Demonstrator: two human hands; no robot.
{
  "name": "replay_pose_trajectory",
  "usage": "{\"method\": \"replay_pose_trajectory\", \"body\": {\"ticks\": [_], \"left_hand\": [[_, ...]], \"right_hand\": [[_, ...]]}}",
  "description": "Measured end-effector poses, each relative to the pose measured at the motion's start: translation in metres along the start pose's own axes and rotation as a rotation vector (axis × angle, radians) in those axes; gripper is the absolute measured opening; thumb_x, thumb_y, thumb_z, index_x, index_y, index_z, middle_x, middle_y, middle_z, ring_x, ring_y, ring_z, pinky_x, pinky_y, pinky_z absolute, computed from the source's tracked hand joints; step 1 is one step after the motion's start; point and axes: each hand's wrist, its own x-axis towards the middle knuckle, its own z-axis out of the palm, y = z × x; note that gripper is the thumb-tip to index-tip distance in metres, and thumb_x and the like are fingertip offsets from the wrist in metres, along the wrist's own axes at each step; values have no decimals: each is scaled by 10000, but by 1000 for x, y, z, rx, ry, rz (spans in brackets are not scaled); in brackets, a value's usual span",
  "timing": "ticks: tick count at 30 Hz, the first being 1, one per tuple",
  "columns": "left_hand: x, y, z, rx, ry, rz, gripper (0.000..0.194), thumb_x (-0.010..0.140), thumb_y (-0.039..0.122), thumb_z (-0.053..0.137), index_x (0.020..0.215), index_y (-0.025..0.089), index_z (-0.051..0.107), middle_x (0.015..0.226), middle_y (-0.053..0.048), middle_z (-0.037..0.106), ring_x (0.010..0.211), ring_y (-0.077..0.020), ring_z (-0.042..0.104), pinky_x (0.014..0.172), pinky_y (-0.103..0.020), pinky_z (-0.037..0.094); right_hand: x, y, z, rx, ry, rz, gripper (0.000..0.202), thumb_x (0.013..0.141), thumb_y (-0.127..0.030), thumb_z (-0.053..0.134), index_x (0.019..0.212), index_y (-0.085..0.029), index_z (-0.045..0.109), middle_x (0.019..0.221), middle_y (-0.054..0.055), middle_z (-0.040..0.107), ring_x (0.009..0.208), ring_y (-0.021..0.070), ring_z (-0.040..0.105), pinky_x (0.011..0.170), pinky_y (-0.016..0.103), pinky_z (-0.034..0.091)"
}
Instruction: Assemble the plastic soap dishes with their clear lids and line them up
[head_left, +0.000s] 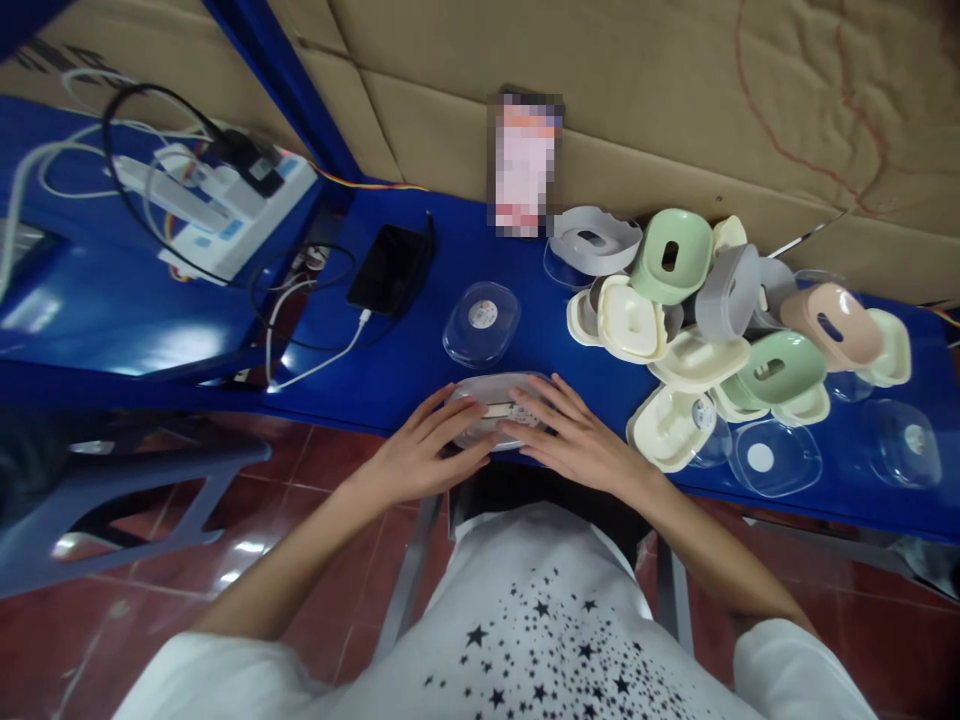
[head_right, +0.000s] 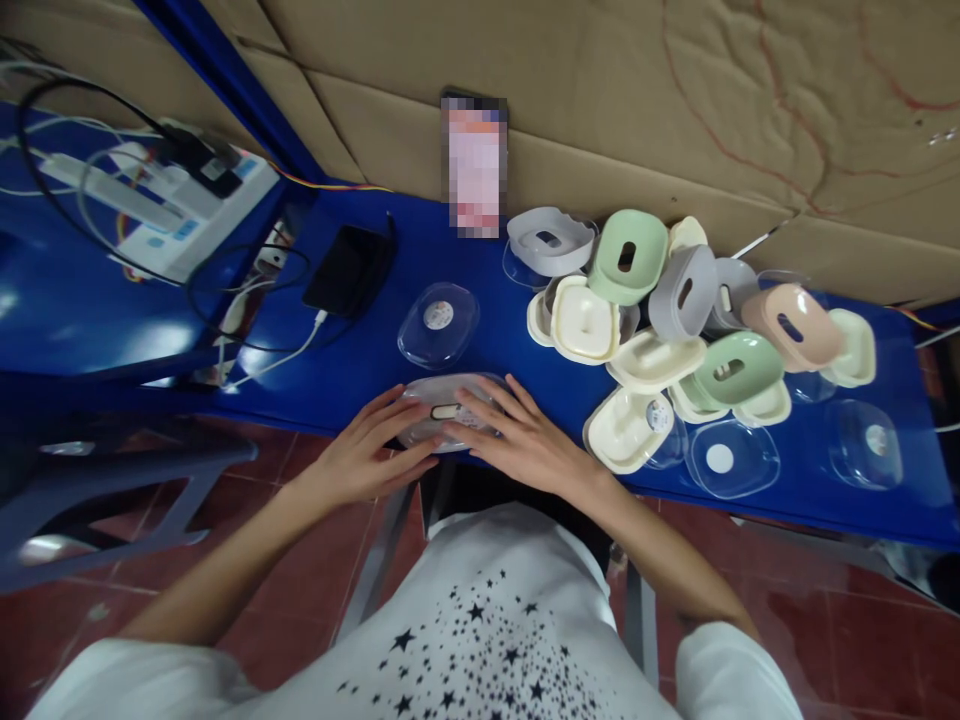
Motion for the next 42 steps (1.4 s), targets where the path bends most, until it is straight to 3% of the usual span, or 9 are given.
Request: {"method": "replay_pose_trajectory", "body": {"ticks": [4, 8, 14, 19, 25, 31, 35, 40, 42], "left_hand": [[-11, -4, 6, -38, 77, -35, 503, 923, 191, 810, 1365, 354, 634, 1487, -79, 582, 1422, -315, 608, 1137, -564, 602], [-10, -4, 11, -109, 123, -34, 569, 897, 286, 839, 1417, 299, 610, 1564, -141, 499, 1468, -380, 551, 1102, -588, 613], [9, 9, 4, 34, 107, 54, 319, 955, 246, 793, 1249, 235, 669, 1395, -112, 653, 1376, -286, 627, 1175, -551, 574], [22, 16, -3, 91, 44, 97, 291, 971, 239, 786, 1231, 244, 656, 1347, -95, 720, 1340, -269, 671, 1200, -563, 550], [23, 16, -2, 19, -53, 75, 457, 962, 100, 735, 1357, 302, 625, 1436, -59, 704, 1404, -262, 640, 1262, -580, 477], [25, 20, 0, 66, -69, 59, 493, 976, 102, 720, 1408, 308, 601, 1443, -69, 698, 1418, -265, 627, 1273, -581, 456], [25, 21, 4, 94, -48, 62, 447, 973, 86, 716, 1369, 274, 628, 1416, -85, 706, 1400, -267, 635, 1269, -576, 458], [21, 21, 7, 60, -52, 24, 505, 939, 78, 752, 1372, 310, 637, 1469, -73, 677, 1429, -287, 608, 1274, -597, 440], [19, 22, 6, 47, -39, 8, 507, 927, 75, 758, 1362, 310, 645, 1470, -73, 673, 1422, -290, 609, 1275, -597, 436]], "right_hand": [[1, 0, -2, -4, 0, -39, 574, 1047, -181, 655, 1596, -272, 519, 1679, 88, 515, 1628, 315, 379, 1353, 643, 310], [4, -5, -9, -34, 12, -62, 536, 1044, -248, 689, 1564, -267, 558, 1618, 76, 589, 1580, 284, 457, 1375, 611, 277], [-2, -5, -4, -88, 38, -76, 421, 1057, -257, 676, 1475, -230, 631, 1591, 76, 616, 1545, 279, 504, 1392, 604, 226], [-10, -3, 4, -45, 105, -45, 491, 1059, -253, 673, 1539, -225, 573, 1590, 73, 618, 1587, 244, 455, 1401, 571, 200], [-20, -4, 1, -34, 24, -34, 594, 1062, -121, 609, 1633, -209, 471, 1660, 72, 537, 1650, 245, 337, 1403, 591, 163], [-23, 1, -2, 109, 53, 41, 719, 1077, -204, 618, 1718, -309, 311, 1707, 44, 475, 1640, 248, 361, 1379, 588, 297], [-24, 2, -1, 85, 1, 42, 745, 1077, -127, 569, 1727, -346, 277, 1743, 33, 416, 1645, 236, 350, 1387, 572, 284], [-27, -4, 5, -70, -28, 152, 780, 1062, -246, 650, 1724, -407, 271, 1781, 41, 334, 1688, 363, 196, 1333, 769, 181], [-27, -7, 7, -78, -23, 165, 796, 1059, -294, 662, 1736, -376, 252, 1788, 74, 316, 1690, 377, 180, 1327, 767, 213]]}}
